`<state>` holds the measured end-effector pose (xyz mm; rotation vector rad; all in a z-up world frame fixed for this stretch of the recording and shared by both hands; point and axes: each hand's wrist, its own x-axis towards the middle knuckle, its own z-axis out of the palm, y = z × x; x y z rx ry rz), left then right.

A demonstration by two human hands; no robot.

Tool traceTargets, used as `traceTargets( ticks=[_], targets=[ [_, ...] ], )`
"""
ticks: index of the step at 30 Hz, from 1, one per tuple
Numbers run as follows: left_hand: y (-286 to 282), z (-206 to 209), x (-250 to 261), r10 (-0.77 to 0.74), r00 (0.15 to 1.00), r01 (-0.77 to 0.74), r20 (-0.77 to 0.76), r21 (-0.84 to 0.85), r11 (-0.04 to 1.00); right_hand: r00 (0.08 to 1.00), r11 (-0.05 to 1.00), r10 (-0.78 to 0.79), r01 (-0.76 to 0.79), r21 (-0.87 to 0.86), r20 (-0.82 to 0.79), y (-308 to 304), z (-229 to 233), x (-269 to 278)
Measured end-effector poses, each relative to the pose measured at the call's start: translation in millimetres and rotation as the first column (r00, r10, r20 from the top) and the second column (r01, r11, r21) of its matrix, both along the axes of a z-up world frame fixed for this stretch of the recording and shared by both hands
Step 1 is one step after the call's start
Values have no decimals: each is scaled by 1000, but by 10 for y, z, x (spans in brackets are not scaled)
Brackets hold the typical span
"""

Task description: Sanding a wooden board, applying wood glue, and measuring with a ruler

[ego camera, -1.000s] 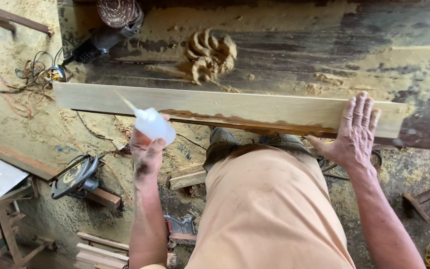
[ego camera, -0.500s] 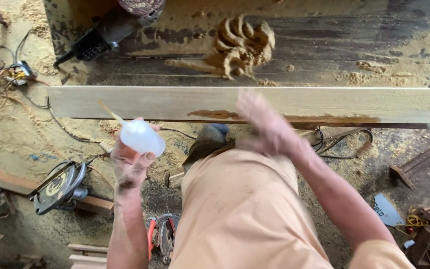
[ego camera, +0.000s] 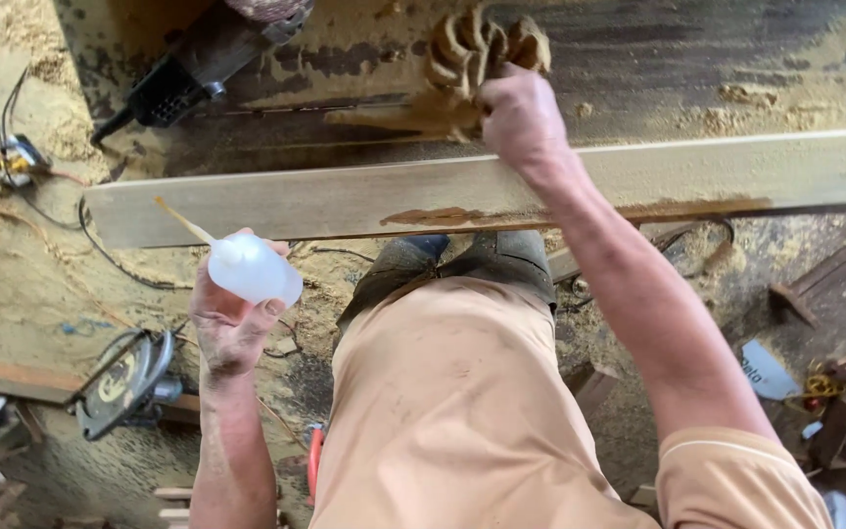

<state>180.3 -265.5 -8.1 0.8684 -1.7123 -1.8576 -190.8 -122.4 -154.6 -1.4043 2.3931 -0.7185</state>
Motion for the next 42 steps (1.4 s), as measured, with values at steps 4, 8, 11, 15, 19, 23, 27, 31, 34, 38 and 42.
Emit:
traceTargets(
  ticks=[4,8,11,15,19,23,27,31,34,38,42],
  targets=[
    [-118,-21,-182,-36,999,35,-28,-31,999,993,984,114,-114,-140,-7,655,428,37],
    [-162,-192,-260,-93,995,95,-30,80,992,987,984,87,-106,-142,-135,1227,543,439],
    [-151,-216,-348,-105,992,112,-65,122,986,992,1000,19,-19,2,-128,1164,589,701],
    [-175,-167,-446,-150,986,160,-73,160,974,921,997,-73,82,-7,382,631,576,1446],
    [-183,-129,-509,-220,975,222,-33,66,973,975,961,191,-210,180,115,587,387,1425],
    [-190,-74,-494,-203,978,207,-55,76,975,900,994,-52,89,66,-433,1250,318,912],
    [-159,-98,-460,-250,965,256,-79,77,964,878,904,-366,414,105,-308,1582,204,804],
    [5,-208,-503,-251,962,267,-112,172,948,979,997,-82,82,-9,-187,771,155,1420],
    [121,-199,-601,-286,953,301,-102,209,930,981,993,119,-117,25,-151,494,-65,1609],
    [249,-294,-606,-329,941,337,-78,146,930,980,941,-37,-31,336,194,815,1369,732],
    [509,-251,-712,-372,928,372,-22,123,920,886,912,-246,350,217,-394,2013,708,172]
  ],
)
